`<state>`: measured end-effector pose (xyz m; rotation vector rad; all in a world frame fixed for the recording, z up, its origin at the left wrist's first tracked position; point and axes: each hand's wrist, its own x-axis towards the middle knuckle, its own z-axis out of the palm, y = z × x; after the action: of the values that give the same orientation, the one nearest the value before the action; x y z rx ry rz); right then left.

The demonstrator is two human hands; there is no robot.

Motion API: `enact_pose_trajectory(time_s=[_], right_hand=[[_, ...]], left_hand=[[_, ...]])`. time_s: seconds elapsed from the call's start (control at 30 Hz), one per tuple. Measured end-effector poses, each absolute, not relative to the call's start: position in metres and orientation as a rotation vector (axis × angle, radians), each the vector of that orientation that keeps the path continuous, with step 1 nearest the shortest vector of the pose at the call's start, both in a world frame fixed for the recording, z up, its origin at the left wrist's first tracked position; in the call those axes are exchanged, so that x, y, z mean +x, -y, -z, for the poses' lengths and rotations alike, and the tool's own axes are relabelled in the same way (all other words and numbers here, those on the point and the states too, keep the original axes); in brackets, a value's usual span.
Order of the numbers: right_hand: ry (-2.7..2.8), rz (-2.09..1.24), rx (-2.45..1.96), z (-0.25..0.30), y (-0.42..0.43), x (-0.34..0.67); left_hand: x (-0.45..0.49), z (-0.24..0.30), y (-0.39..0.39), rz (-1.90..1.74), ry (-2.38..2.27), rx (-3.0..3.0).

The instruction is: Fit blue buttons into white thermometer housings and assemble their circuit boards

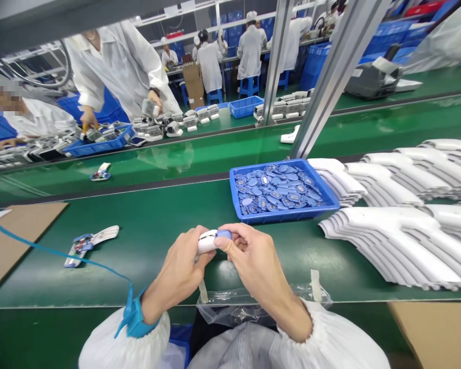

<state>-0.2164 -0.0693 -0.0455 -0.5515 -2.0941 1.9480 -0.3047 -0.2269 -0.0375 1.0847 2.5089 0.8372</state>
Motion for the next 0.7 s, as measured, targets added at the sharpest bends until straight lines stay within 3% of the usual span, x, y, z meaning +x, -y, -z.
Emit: enact_pose_trajectory(time_s=[0.27, 0.47, 0.7], right_hand=[[2.001, -2.171, -0.662, 0.042, 0.071, -0.209], [2.404, -1.506, -0.381, 0.039, 0.068, -0.207], [2.353, -1.247, -0.111, 0.062, 0.072, -0.211]], left_hand=[[-0.300, 0.041, 0.231, -0.756, -2.465, 1.240], [-0.297, 0.044, 0.233, -1.012, -2.376, 1.125], [-0.299, 0.051, 0.223, -0.937, -2.558, 1.348]])
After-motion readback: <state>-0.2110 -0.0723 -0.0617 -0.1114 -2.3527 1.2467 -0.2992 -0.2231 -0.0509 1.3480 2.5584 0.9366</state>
